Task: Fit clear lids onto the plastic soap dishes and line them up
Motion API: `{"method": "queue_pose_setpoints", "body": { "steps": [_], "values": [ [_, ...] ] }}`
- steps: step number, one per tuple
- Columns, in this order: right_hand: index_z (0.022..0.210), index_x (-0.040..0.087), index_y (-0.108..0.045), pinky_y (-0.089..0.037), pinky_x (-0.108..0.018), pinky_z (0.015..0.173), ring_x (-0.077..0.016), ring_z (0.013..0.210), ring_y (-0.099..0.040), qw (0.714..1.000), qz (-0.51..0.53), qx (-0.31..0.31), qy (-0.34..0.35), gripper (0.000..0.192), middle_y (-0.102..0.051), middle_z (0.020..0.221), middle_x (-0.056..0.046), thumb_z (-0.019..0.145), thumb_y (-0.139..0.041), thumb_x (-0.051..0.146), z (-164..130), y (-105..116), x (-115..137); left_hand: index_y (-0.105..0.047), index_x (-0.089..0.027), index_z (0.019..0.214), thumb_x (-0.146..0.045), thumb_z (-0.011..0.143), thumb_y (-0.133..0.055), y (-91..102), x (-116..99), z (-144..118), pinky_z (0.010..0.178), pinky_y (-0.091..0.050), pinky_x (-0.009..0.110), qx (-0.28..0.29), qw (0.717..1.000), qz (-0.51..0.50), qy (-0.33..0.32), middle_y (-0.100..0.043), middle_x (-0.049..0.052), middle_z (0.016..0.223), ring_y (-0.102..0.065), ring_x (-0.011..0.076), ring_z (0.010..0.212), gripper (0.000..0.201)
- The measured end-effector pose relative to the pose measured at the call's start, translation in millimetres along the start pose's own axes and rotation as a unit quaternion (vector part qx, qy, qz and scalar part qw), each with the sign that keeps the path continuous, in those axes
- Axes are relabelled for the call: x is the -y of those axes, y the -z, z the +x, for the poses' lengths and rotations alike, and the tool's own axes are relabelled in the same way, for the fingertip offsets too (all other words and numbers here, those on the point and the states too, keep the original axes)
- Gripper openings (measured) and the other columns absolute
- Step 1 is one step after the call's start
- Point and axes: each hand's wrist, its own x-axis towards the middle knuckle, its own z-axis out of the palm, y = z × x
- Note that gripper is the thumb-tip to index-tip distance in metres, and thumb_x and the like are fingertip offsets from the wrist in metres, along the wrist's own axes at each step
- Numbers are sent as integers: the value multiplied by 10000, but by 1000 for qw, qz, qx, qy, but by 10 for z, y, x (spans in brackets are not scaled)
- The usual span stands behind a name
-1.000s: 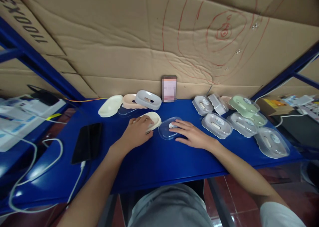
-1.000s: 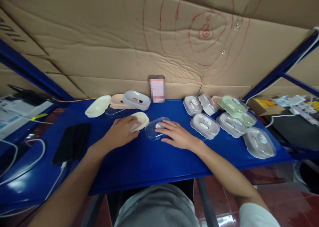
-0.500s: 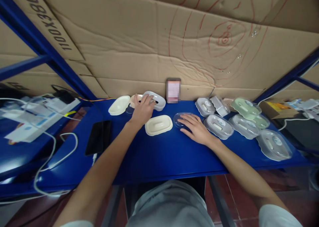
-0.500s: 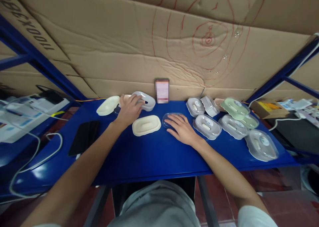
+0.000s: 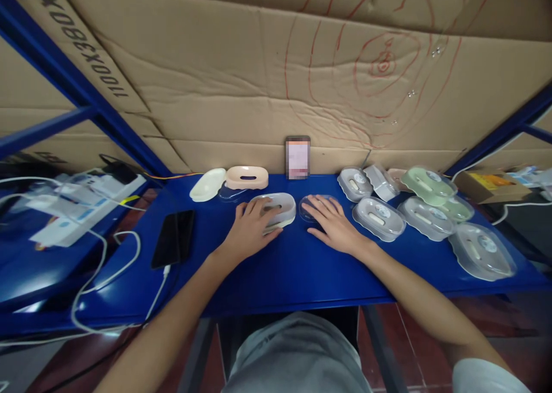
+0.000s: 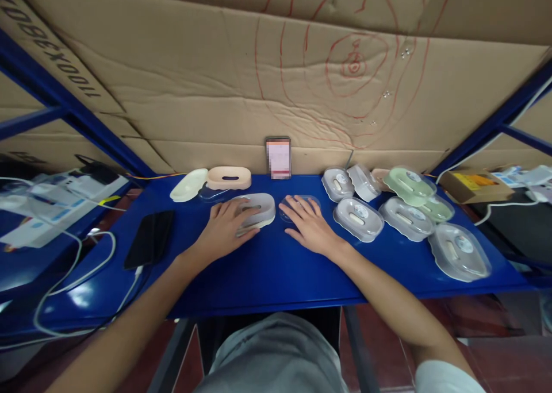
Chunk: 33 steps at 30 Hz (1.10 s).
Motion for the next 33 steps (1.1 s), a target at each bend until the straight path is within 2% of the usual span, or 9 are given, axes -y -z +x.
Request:
{"method": "queue_pose_setpoints", "body": {
  "steps": [3,7,13,17,19,23,26,29,33],
  "values": [
    [1676,253,-401,-271,-650,1311,-369,1655,-255,998,-21,-4,-54,618,-326,1768,-130,1091,-532,403,-12,-55,-161,-658,-294,1432,-368,1074,-534,-21,13,-92,1112,-421,547,9,1000,3,12,-639,147,1482,-548,363,1418,386],
    [1619,225,-501,-372,-638,1263,-384,1583,-408,994,-31,5,-106,563,-477,1682,-152,1098,-508,438,-2,-84,-298,-603,-288,1503,-341,1107,-465,-48,-65,-184,1044,-482,493,8,1000,1,16,-708,142,1395,-613,346,1351,422],
    [1610,235,-512,-411,-701,1191,-412,1557,-431,989,-35,-22,-143,557,-481,1675,-168,1094,-491,442,7,-73,-280,-604,-246,1504,-350,1097,-518,-147,-243,-32,1051,-540,479,17,999,-12,-30,-714,154,1382,-652,345,1308,428],
    [1688,302,-364,-167,-782,1265,-357,1642,-293,997,-18,-12,-68,604,-361,1752,-100,1091,-449,291,-16,-54,-269,-660,-206,1435,-407,1072,-587,-240,-291,155,1133,-531,496,11,996,-41,-75,-649,179,1483,-641,351,1344,422],
    [1674,343,-386,-111,-783,1270,-332,1640,-307,1000,-11,7,-13,604,-385,1743,-76,1083,-446,237,-24,-61,-258,-678,-205,1417,-437,1045,-635,-284,-227,187,1181,-498,550,-2,995,-67,-73,-561,190,1590,-581,385,1427,441],
    [1568,352,-559,-221,-700,1289,-317,1608,-383,999,8,25,33,479,-479,1689,-72,1107,-465,263,-12,-88,-225,-606,-247,1522,-433,1014,-672,-342,21,117,1243,-437,604,-5,988,-145,-48,-362,161,1743,-417,396,1575,545],
    [1582,340,-549,-299,-598,1305,-282,1619,-367,998,23,26,56,486,-476,1692,-65,1115,-449,252,1,-79,-242,-602,-260,1530,-438,1016,-657,-329,147,79,1253,-439,566,9,981,-189,-38,-416,151,1713,-473,361,1543,546],
    [1667,306,-417,-256,-611,1324,-296,1640,-318,1000,13,13,15,559,-360,1755,-101,1119,-485,393,-3,-68,-319,-665,-259,1448,-446,999,-683,-259,155,101,1248,-432,586,12,981,-194,-22,-481,155,1656,-522,369,1494,487],
    [1667,259,-405,-249,-740,1275,-431,1651,-226,994,-16,12,-105,720,-305,1773,-149,1055,-552,608,1,-108,-417,-565,-250,1510,-414,953,-729,-150,136,140,1258,-437,526,43,972,-233,10,-490,138,1615,-522,335,1486,603]
  ]
}}
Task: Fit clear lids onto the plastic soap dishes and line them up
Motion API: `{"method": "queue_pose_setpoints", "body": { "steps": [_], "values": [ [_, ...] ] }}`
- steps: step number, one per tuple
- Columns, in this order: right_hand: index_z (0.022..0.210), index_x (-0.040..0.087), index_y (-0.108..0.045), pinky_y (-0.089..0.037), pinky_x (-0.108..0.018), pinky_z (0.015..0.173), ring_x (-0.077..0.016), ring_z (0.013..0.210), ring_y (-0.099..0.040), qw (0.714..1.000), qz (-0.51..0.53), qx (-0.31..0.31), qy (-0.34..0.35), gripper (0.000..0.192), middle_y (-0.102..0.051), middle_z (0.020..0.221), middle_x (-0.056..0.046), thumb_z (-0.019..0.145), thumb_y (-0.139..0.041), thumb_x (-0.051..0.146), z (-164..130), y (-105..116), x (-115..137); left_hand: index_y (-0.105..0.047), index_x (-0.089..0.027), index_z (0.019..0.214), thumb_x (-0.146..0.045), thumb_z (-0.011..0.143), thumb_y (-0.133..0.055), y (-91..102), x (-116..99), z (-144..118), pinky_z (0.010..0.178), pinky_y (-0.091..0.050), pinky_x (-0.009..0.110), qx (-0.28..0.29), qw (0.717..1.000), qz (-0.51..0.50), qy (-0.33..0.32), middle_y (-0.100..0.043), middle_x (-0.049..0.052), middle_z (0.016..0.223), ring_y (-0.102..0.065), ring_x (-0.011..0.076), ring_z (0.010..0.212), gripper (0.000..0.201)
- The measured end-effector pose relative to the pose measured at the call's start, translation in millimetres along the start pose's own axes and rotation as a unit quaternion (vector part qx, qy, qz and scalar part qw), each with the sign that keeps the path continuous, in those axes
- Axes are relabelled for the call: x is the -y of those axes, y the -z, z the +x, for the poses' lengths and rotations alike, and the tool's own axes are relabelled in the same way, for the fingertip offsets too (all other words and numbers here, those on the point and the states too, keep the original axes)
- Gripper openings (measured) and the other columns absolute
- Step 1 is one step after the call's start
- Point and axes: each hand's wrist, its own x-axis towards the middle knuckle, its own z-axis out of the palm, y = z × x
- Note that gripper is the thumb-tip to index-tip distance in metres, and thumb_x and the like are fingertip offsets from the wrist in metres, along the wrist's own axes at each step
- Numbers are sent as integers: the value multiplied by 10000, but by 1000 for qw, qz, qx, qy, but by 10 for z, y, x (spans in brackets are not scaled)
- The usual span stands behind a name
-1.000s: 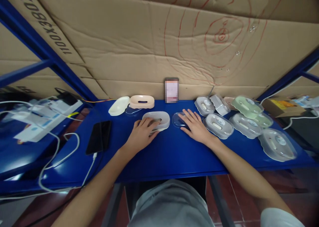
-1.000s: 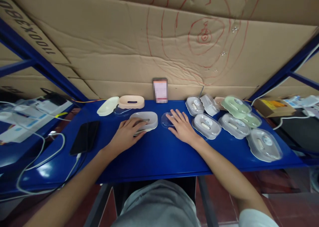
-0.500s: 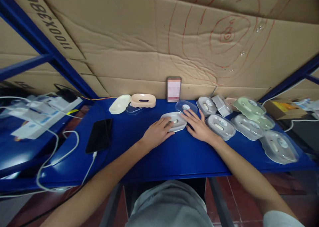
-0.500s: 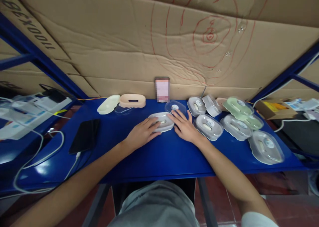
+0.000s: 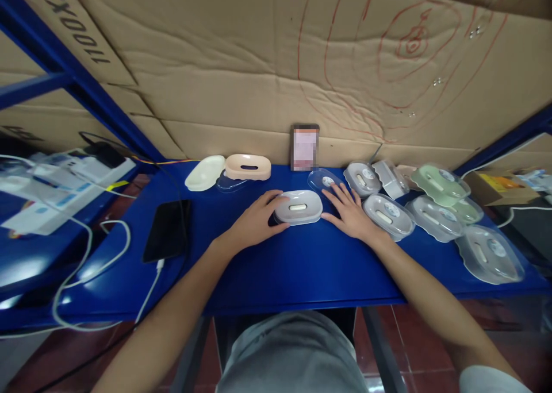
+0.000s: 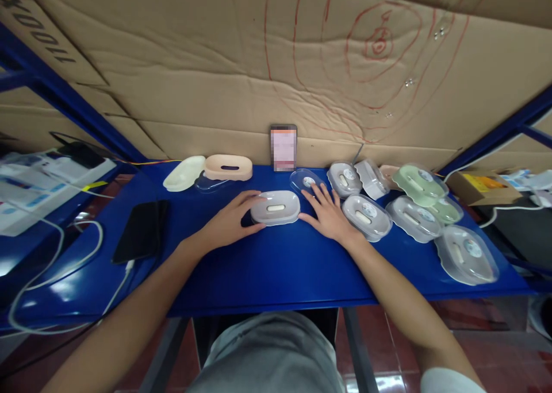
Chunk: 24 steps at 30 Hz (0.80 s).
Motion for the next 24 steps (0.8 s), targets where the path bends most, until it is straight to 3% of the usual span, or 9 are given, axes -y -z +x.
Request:
{"method": "queue_pose_setpoints", "body": {
  "steps": [5,10,13,17,24],
  "values": [
    [1567,212,-546,-483,-633,1170,-402,1397,-559,996,18,-62,-65,603,-591,1470,-191,1059,-541,538,49,-38,-9,-461,-267,1558,-389,912,-757,61,34,-1,1281,-402,505,1,999,-38,21,-494,122,1577,-496,317,1496,721],
    [1522,269,-629,-517,-584,1168,-346,1278,-642,984,76,-147,-69,516,-636,1348,-154,1102,-442,503,50,22,43,-378,-290,1615,-374,883,-806,34,74,13,1299,-364,525,-1,997,-79,26,-468,129,1604,-476,327,1516,853],
    [1530,300,-623,-521,-511,1189,-294,1312,-642,979,133,-153,-23,499,-639,1389,-125,1119,-432,507,8,60,197,-270,-312,1682,-378,850,-850,-36,62,21,1256,-433,501,-9,993,-116,31,-392,145,1658,-497,335,1502,1016],
    [1550,316,-603,-484,-522,1229,-288,1426,-575,983,134,-102,73,470,-632,1485,-110,1130,-441,451,-38,56,423,-160,-358,1717,-369,829,-883,-145,23,23,1233,-465,498,-2,989,-145,14,-348,144,1684,-505,335,1494,1146],
    [1643,319,-475,-387,-576,1300,-303,1592,-418,986,67,-49,142,554,-510,1665,-94,1107,-532,446,-60,31,397,-436,-300,1604,-426,881,-847,-143,18,11,1313,-361,523,-9,994,-108,-9,-431,138,1611,-453,333,1531,841]
  ]
}}
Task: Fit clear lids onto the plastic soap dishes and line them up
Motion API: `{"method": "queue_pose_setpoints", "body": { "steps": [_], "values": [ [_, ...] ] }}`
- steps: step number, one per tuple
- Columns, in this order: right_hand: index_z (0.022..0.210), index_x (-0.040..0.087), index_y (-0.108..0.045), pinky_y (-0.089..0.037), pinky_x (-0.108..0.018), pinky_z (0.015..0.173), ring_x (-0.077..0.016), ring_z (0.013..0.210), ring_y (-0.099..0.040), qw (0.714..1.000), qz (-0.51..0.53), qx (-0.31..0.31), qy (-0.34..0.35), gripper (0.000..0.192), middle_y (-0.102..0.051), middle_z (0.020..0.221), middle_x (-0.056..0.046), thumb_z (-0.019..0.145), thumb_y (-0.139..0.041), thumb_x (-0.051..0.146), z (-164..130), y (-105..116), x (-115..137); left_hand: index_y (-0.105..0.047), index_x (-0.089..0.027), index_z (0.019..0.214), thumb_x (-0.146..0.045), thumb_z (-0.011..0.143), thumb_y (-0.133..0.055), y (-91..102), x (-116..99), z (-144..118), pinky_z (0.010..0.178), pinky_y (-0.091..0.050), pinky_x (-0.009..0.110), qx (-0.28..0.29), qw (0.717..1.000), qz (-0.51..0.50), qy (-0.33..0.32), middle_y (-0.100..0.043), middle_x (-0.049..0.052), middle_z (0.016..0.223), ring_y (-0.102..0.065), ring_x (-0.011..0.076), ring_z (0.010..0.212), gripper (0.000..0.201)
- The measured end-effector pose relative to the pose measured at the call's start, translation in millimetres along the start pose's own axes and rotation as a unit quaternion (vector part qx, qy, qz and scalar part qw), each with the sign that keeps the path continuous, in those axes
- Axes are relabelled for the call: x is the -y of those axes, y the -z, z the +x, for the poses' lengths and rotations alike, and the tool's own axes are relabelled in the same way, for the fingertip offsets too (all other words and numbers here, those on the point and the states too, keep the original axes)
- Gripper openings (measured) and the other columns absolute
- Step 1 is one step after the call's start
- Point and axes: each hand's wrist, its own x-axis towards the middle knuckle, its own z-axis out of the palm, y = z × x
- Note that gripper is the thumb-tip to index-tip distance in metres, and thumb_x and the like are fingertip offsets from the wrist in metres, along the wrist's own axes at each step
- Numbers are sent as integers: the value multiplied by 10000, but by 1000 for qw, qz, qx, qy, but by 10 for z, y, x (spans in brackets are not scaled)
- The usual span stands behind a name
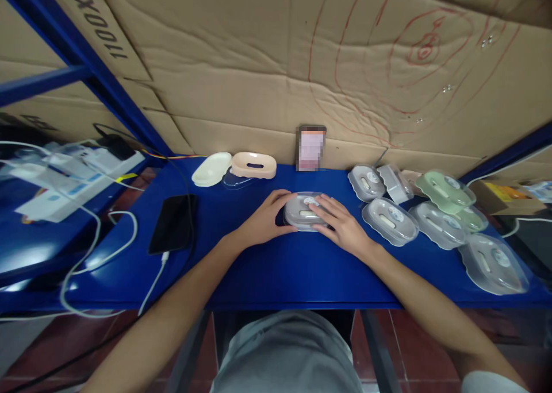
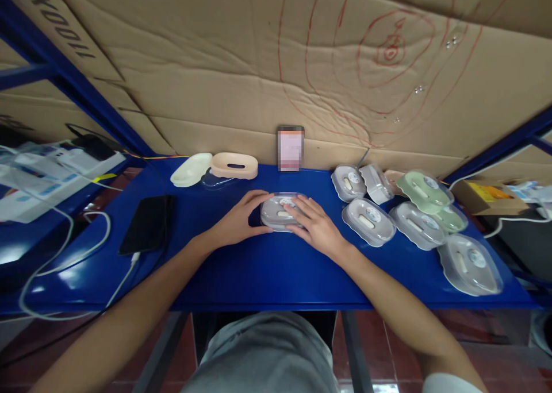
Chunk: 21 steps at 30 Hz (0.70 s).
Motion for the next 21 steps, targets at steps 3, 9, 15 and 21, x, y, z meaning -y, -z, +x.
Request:
{"method": "queue_pose_setpoints", "body": {
  "steps": [3,9,15,21],
  "values": [
    [1617,279,-515,-412,-527,1289,-291,1576,-446,998,-56,-1,16,547,-525,1653,-114,1099,-556,447,-29,-4,28,-436,-275,1595,-407,915,-809,8,-3,0,1301,-378,519,-4,1000,-7,-10,-432,151,1636,-466,325,1529,787],
    [1530,216,-605,-523,-457,1161,-287,1453,-597,981,-181,-69,35,453,-628,1550,-150,1108,-561,373,-71,-119,160,-470,-263,1563,-372,910,-803,-10,21,23,1268,-417,529,-20,999,-19,-39,-534,144,1576,-525,321,1477,741],
    [1523,205,-600,-570,-419,1019,-295,1435,-605,980,-179,-78,26,444,-638,1538,-155,1118,-538,373,-50,-119,198,-479,-275,1564,-373,901,-805,-42,26,15,1261,-430,530,-32,999,-26,-31,-542,141,1573,-540,323,1464,745],
    [1539,240,-587,-563,-444,991,-325,1412,-598,986,-157,-49,-29,477,-656,1506,-140,1102,-555,429,-2,5,120,-439,-256,1601,-430,984,-686,105,47,105,1254,-434,487,-38,997,62,-11,-546,134,1597,-538,302,1473,687]
  ]
}}
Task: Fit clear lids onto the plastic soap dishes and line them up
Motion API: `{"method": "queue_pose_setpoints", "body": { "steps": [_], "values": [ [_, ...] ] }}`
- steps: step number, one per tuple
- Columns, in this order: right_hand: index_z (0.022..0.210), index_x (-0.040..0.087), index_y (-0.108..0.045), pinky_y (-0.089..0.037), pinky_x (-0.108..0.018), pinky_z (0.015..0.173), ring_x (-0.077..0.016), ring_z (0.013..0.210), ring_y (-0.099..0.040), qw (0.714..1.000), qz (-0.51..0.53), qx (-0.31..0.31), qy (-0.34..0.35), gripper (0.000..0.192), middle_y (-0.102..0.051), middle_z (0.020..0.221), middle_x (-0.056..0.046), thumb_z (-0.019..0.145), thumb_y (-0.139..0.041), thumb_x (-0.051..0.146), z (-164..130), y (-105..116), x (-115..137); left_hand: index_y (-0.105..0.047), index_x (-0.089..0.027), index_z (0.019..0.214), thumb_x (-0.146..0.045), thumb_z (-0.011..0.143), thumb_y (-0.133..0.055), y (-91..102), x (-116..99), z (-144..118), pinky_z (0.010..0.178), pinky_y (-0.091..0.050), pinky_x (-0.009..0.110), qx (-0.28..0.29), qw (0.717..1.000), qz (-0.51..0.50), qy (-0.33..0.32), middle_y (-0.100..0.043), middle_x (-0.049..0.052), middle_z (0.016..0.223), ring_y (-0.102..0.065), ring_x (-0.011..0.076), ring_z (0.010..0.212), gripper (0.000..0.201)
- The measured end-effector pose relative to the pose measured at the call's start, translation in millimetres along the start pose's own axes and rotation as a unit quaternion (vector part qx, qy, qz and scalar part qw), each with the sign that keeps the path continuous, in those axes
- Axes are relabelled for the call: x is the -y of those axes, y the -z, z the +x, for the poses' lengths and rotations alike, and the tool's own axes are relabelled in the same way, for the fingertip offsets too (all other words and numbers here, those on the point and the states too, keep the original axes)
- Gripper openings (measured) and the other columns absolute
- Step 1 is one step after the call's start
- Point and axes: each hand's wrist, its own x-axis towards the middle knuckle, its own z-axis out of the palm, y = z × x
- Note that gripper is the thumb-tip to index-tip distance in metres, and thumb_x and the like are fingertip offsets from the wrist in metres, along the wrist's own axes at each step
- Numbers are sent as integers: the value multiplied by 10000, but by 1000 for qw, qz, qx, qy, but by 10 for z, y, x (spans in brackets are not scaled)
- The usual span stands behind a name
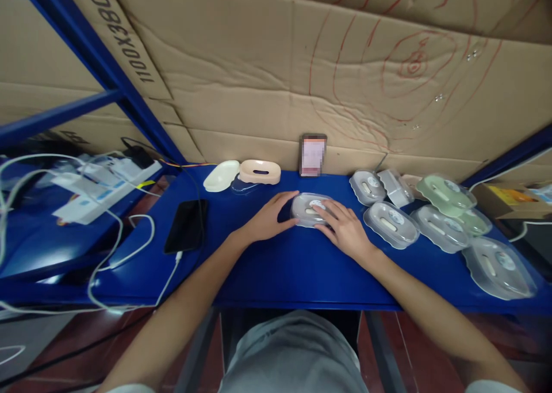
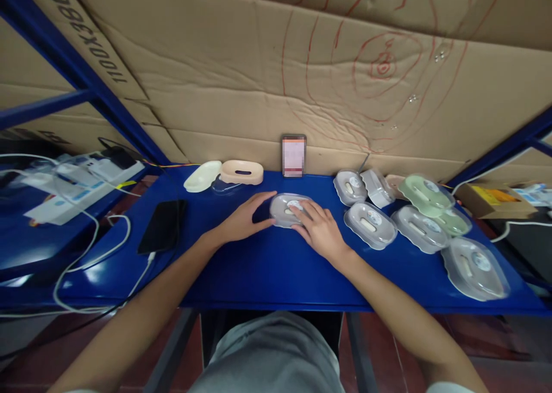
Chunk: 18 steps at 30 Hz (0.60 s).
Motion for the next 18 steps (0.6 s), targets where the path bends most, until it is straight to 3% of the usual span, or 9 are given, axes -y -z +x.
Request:
{"method": "queue_pose_setpoints", "body": {
  "steps": [2,4,7,10,14,16,18],
  "values": [
    [1516,206,-606,-531,-497,1048,-352,1384,-610,999,-22,-6,-41,466,-668,1481,-162,1099,-559,407,4,-1,-96,-453,-177,1593,-369,1027,-596,93,67,51,1297,-343,546,-64,991,101,60,-529,190,1599,-466,346,1527,614],
    [1519,163,-594,-482,-559,1109,-378,1393,-598,996,-45,-20,-79,461,-653,1491,-192,1100,-545,348,2,-16,-201,-464,-103,1575,-296,1016,-571,170,135,75,1291,-258,662,-124,963,192,143,-478,263,1614,-393,434,1553,601],
    [1562,125,-535,-407,-611,1184,-397,1456,-541,993,-58,-38,-95,495,-579,1572,-218,1094,-531,284,2,-35,-289,-492,-85,1546,-283,978,-608,204,170,51,1204,-296,756,-137,927,275,214,-443,299,1620,-423,521,1485,613],
    [1586,155,-512,-361,-602,1236,-375,1497,-508,997,-31,-42,-62,510,-553,1605,-194,1098,-525,303,12,-29,-228,-605,-130,1434,-311,999,-576,145,100,-5,1102,-457,656,-104,939,280,173,-558,260,1498,-555,474,1351,472],
    [1607,201,-497,-361,-556,1265,-329,1523,-494,1000,19,-12,17,519,-546,1626,-153,1111,-509,354,23,-37,-40,-710,-256,1287,-344,1028,-567,79,-37,-45,1044,-530,437,-45,965,244,81,-688,105,1349,-677,306,1197,308],
    [1608,200,-493,-373,-547,1267,-314,1533,-488,997,41,12,62,522,-540,1636,-139,1114,-515,366,23,-63,18,-703,-263,1309,-327,1067,-493,126,-42,-42,1074,-508,422,-51,967,240,70,-690,93,1360,-664,284,1227,327],
    [1593,212,-509,-385,-554,1263,-295,1524,-506,992,66,36,97,503,-564,1619,-121,1113,-532,364,21,-92,38,-641,-215,1419,-281,1085,-415,237,25,-39,1130,-459,489,-101,956,257,104,-636,149,1453,-593,330,1344,409]
  ]
}}
